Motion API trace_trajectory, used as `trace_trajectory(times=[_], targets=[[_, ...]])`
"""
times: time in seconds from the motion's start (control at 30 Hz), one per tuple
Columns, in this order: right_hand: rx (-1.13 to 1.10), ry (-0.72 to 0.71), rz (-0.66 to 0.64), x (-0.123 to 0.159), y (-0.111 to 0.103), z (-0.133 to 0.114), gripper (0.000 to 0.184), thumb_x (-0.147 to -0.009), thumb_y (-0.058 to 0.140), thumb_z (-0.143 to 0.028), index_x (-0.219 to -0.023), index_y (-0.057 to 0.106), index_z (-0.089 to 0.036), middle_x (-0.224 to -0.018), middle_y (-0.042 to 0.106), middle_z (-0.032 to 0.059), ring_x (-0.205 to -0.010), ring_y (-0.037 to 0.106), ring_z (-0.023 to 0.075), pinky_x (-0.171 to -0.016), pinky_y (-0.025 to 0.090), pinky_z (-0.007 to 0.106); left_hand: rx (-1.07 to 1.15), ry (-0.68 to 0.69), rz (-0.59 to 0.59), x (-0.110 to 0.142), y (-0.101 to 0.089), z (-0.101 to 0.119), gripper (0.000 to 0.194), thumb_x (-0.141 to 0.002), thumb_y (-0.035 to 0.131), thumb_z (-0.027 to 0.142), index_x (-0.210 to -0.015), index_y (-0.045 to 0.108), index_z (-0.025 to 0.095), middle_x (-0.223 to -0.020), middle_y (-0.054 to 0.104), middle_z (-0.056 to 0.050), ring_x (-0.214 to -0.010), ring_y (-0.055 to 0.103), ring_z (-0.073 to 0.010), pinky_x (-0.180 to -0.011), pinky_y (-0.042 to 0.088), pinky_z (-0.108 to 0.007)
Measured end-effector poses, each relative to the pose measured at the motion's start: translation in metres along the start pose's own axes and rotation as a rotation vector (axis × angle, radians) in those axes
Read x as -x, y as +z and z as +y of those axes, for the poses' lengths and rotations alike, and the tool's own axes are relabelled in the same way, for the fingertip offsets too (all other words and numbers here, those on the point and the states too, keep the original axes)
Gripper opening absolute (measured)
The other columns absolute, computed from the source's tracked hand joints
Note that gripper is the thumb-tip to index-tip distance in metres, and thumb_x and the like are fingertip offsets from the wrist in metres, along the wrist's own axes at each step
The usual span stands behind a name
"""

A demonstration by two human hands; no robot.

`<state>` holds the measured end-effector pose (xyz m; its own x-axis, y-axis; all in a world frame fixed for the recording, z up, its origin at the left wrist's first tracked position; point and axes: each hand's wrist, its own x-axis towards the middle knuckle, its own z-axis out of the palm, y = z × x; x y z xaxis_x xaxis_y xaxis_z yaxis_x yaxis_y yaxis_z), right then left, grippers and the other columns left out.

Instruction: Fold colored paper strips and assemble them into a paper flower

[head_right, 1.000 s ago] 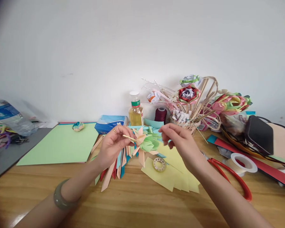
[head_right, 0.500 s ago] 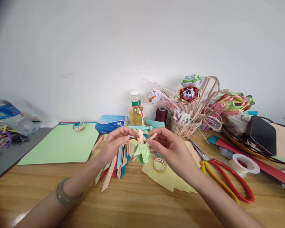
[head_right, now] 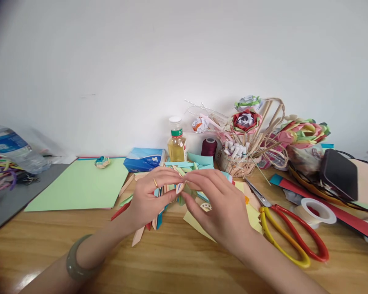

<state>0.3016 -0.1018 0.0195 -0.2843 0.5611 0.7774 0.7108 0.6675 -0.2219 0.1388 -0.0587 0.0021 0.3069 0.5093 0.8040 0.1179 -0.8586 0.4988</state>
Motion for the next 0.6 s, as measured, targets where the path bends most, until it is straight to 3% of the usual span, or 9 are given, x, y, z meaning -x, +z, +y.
trace_trajectory(times=[0.17, 0.6], targets=[[0.073, -0.119, 0.082, 0.000, 0.001, -0.003, 0.024, -0.075, 0.062, -0.011, -0.095, 0.060, -0.024, -0.084, 0.069, 0.0041, -0.079, 0.064, 0.0185, -0.070, 0.053, 0.034, -0.082, 0.098, 0.041, 0.003, 0.000, 0.002, 0.016, -0.075, 0.061, 0.010, -0.089, 0.066, 0.018, -0.082, 0.071, -0.007, -0.082, 0.062, -0.0174, -0.073, 0.054, -0.035], [0.186, -0.142, 0.172, 0.002, 0.002, -0.002, 0.018, -0.072, 0.066, -0.011, -0.084, 0.060, -0.024, -0.077, 0.070, 0.0025, -0.075, 0.064, 0.0189, -0.068, 0.054, 0.035, -0.227, 0.115, 0.140, 0.011, 0.007, 0.005, 0.020, -0.075, 0.061, 0.011, -0.093, 0.067, 0.019, -0.085, 0.072, -0.007, -0.082, 0.064, -0.0191, -0.073, 0.056, -0.038]])
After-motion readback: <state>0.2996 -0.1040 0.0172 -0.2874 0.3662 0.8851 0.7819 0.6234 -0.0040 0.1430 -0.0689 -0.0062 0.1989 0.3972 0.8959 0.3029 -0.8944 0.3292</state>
